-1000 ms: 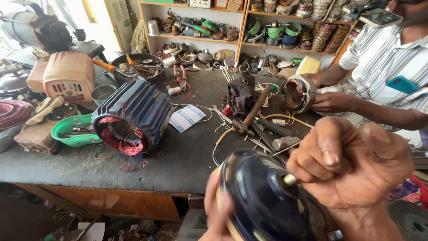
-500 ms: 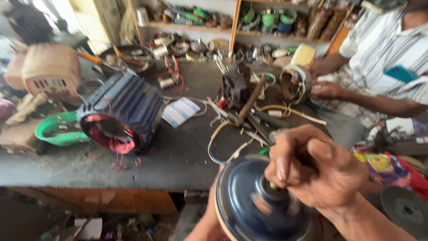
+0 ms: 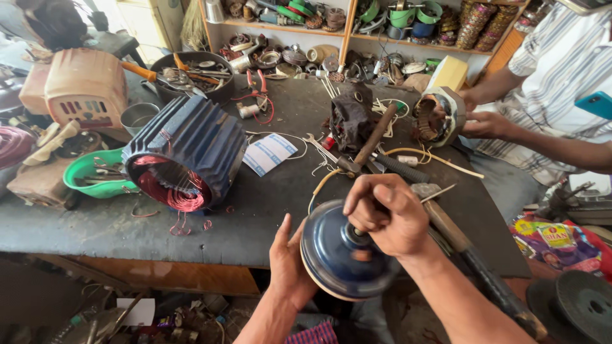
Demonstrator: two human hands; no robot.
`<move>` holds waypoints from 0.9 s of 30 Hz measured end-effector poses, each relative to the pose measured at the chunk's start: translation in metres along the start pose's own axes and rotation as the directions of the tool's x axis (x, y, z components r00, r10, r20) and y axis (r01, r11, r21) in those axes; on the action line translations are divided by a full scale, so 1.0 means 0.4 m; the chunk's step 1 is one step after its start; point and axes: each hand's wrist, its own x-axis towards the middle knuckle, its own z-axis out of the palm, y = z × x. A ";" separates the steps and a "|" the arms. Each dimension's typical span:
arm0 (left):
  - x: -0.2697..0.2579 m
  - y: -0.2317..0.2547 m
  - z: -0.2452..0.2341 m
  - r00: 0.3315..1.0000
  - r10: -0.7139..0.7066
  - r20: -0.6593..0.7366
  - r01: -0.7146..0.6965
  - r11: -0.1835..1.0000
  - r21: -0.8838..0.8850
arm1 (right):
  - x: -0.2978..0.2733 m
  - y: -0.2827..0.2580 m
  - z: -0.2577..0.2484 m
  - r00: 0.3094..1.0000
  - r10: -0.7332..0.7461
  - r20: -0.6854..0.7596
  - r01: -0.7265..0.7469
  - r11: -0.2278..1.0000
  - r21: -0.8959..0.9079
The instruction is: The person uses a metal file to smooth the edge of a circular motor component, then uses a hammer to tap it into place. They then use a screwdriver to tighten screws on the component's base.
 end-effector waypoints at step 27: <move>0.153 0.127 -0.155 0.840 0.533 0.103 -0.345 0.378 0.859 | 0.148 0.158 0.014 0.984 -0.042 -0.170 -0.069 0.797 -0.600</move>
